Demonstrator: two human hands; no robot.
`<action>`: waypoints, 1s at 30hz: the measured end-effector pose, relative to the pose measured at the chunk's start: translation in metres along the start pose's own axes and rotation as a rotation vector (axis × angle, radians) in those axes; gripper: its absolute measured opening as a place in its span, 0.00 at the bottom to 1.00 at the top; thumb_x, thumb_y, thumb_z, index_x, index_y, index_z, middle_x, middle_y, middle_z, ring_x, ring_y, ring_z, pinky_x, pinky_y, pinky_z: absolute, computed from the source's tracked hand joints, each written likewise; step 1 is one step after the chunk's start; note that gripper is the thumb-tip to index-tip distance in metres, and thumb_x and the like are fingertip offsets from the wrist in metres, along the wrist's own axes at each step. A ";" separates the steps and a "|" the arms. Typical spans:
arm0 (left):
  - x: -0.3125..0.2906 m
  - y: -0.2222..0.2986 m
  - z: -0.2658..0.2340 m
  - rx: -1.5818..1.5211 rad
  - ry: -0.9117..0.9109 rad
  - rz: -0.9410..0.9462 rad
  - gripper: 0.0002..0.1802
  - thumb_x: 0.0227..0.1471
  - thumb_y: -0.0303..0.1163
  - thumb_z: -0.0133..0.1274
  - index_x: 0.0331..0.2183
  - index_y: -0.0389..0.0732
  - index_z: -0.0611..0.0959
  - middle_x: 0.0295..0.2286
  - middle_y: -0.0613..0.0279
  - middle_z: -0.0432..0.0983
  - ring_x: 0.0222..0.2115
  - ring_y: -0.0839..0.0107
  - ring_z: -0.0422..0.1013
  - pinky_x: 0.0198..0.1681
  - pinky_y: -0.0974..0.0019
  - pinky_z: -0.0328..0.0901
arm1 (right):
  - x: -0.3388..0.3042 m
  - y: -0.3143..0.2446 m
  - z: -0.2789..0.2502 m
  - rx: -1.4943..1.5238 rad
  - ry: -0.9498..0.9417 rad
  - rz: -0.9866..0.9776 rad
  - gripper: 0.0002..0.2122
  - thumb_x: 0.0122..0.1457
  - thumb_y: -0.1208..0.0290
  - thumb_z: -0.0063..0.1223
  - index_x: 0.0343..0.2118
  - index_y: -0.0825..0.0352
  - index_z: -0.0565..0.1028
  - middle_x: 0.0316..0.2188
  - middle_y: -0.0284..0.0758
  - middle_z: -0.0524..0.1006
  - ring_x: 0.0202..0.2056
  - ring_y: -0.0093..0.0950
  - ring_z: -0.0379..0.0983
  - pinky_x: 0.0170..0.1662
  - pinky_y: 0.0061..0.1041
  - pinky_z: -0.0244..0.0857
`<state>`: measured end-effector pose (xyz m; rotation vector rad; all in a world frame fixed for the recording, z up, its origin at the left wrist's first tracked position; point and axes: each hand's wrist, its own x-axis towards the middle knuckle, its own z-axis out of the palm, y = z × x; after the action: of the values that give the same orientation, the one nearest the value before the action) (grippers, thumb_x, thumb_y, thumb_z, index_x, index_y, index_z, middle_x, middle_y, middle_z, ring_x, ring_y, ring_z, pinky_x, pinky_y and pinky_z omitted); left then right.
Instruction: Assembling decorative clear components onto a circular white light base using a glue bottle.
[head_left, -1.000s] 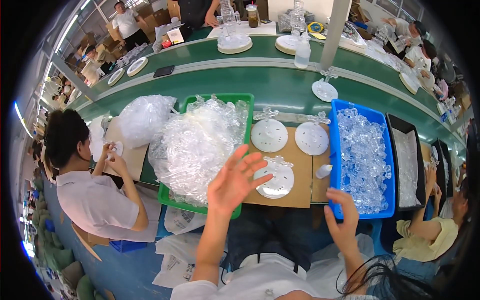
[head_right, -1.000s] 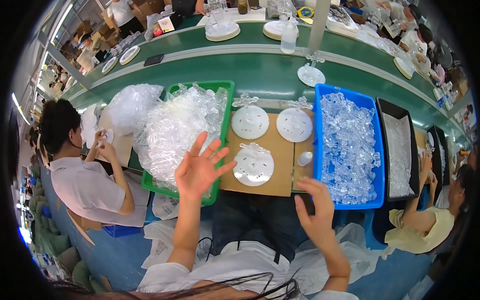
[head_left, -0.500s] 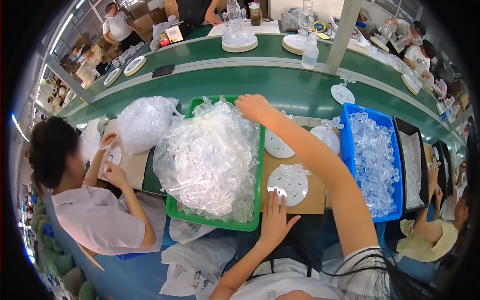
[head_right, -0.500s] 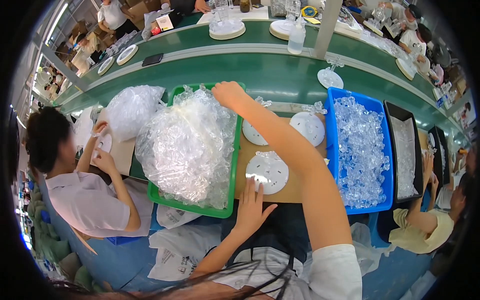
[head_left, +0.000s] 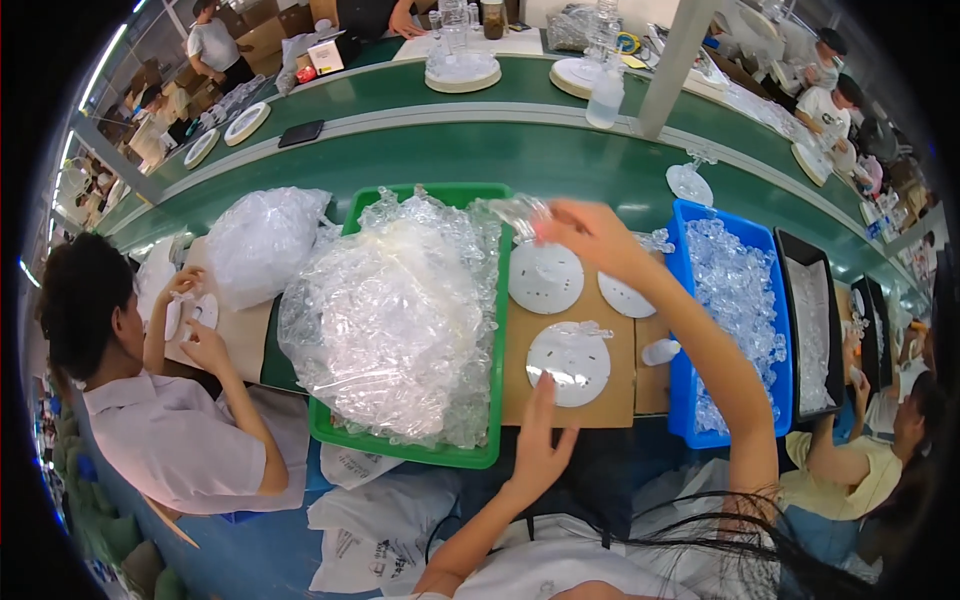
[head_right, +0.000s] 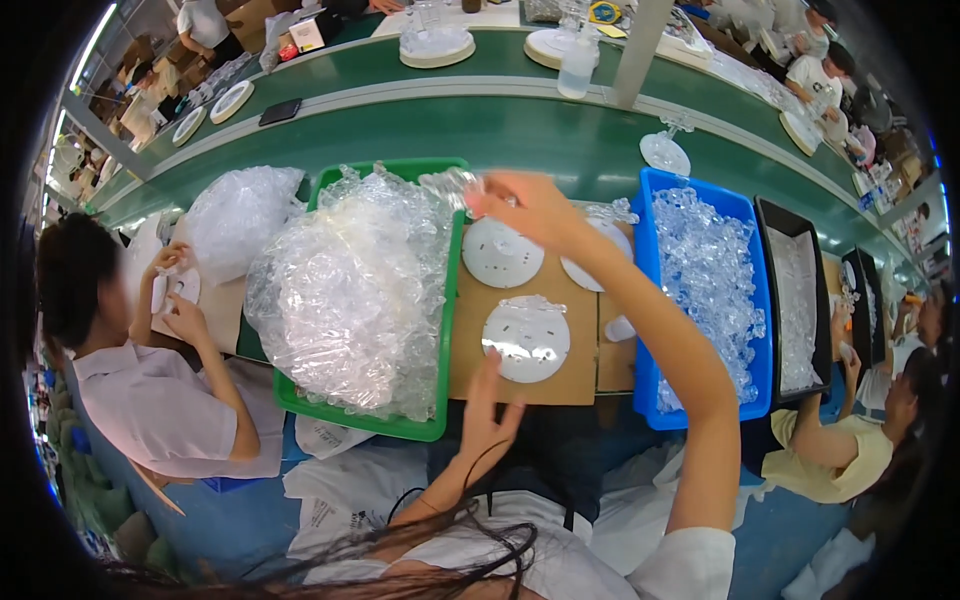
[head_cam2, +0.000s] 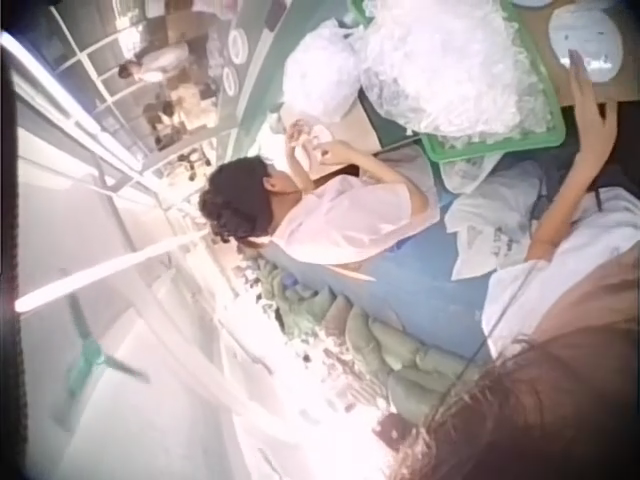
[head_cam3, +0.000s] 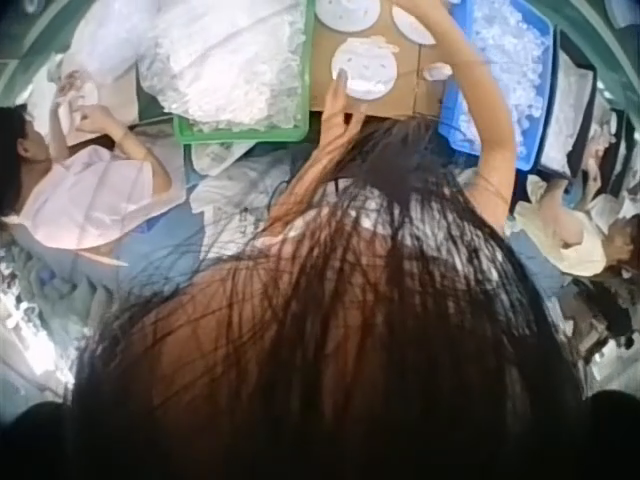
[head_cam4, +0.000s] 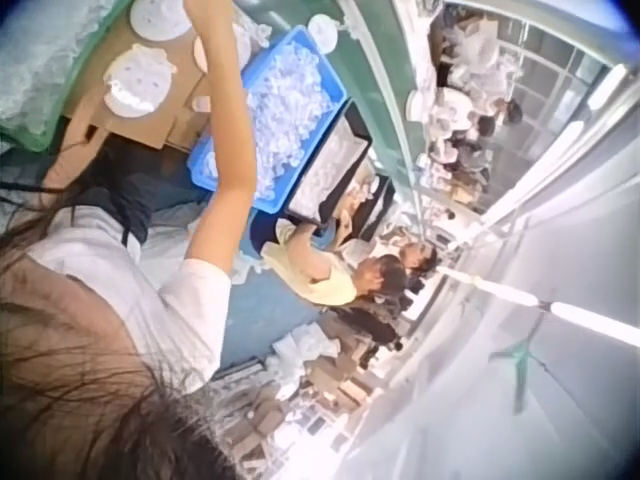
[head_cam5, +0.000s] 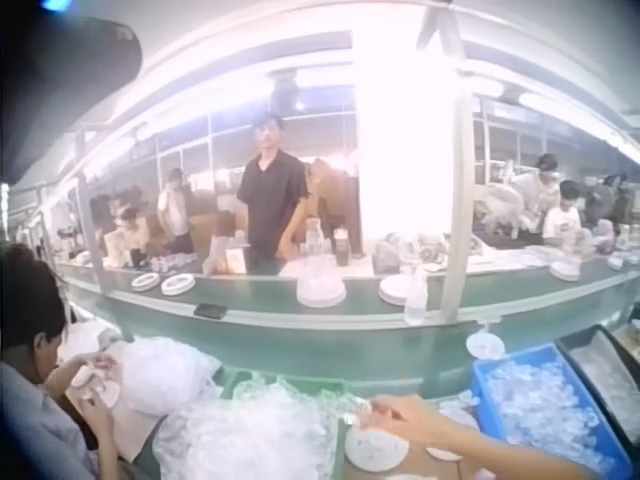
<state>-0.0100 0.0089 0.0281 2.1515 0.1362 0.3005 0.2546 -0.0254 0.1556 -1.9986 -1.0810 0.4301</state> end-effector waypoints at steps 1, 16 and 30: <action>0.007 0.004 -0.006 -0.312 0.113 0.011 0.35 0.54 0.33 0.50 0.60 0.35 0.56 0.57 0.41 0.53 0.59 0.51 0.53 0.60 0.55 0.49 | -0.028 -0.005 0.009 0.241 -0.017 0.003 0.13 0.60 0.59 0.49 0.39 0.65 0.72 0.30 0.32 0.74 0.34 0.22 0.69 0.39 0.24 0.64; 0.025 0.005 -0.005 -0.531 0.081 0.037 0.24 0.57 0.28 0.47 0.55 0.35 0.67 0.44 0.48 0.73 0.39 0.63 0.72 0.43 0.67 0.65 | -0.181 -0.041 0.073 0.280 0.257 0.227 0.23 0.48 0.73 0.62 0.50 0.66 0.71 0.37 0.32 0.75 0.33 0.16 0.70 0.28 0.14 0.59; 0.004 -0.033 0.025 -0.656 0.257 -0.056 0.21 0.54 0.26 0.52 0.46 0.36 0.62 0.44 0.53 0.66 0.43 0.68 0.69 0.41 0.71 0.66 | -0.177 0.000 0.140 1.032 0.342 0.502 0.20 0.51 0.80 0.58 0.48 0.72 0.69 0.41 0.39 0.75 0.42 0.27 0.74 0.47 0.27 0.68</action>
<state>0.0010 0.0081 -0.0120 1.4527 0.2111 0.5101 0.0662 -0.1003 0.0559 -1.2838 -0.0421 0.6925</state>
